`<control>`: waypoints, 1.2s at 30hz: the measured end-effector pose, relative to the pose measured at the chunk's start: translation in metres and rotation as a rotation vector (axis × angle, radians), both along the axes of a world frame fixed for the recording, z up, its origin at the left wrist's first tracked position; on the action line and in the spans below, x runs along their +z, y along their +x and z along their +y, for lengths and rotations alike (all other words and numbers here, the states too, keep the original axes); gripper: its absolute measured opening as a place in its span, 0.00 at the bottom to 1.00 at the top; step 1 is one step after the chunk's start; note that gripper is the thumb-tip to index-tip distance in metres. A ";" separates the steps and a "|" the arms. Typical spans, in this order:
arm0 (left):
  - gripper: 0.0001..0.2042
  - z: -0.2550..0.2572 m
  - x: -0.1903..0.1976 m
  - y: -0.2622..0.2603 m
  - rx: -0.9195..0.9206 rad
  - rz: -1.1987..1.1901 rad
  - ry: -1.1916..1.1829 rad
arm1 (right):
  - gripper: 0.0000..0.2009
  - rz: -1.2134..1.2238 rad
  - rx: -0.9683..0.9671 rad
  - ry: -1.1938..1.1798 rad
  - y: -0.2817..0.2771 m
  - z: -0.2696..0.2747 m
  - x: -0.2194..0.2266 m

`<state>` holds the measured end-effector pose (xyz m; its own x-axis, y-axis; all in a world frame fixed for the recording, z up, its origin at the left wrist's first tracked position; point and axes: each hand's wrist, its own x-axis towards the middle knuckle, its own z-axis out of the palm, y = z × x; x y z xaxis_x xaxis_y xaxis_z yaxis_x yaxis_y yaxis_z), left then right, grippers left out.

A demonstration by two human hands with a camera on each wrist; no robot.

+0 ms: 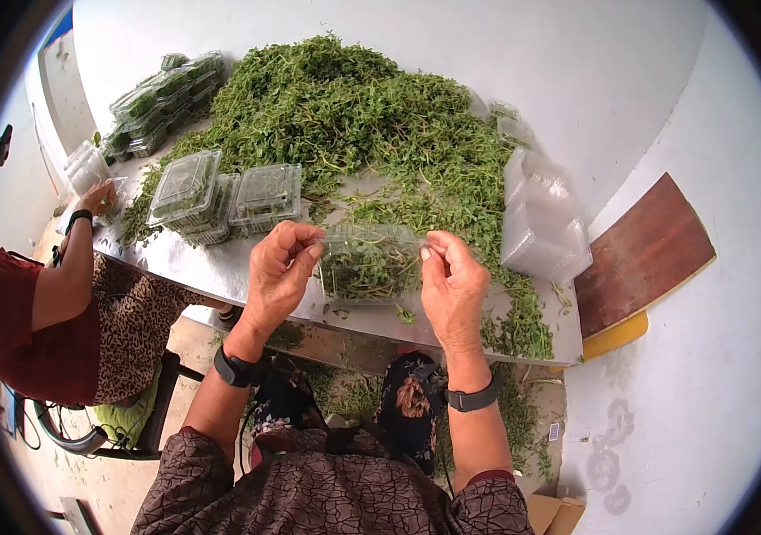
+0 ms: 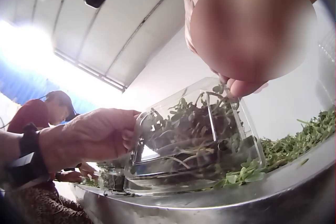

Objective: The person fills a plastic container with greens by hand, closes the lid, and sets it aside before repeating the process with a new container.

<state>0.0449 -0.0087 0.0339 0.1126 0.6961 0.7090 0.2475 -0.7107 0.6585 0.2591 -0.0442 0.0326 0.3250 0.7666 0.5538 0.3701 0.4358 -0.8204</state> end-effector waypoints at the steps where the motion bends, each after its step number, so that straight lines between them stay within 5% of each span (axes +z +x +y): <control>1: 0.06 0.000 0.000 0.000 0.008 0.012 0.031 | 0.09 -0.001 0.001 0.000 0.000 0.000 0.001; 36: 0.07 0.009 0.011 -0.008 -0.047 0.107 0.033 | 0.03 -0.229 0.080 -0.039 0.016 0.004 0.020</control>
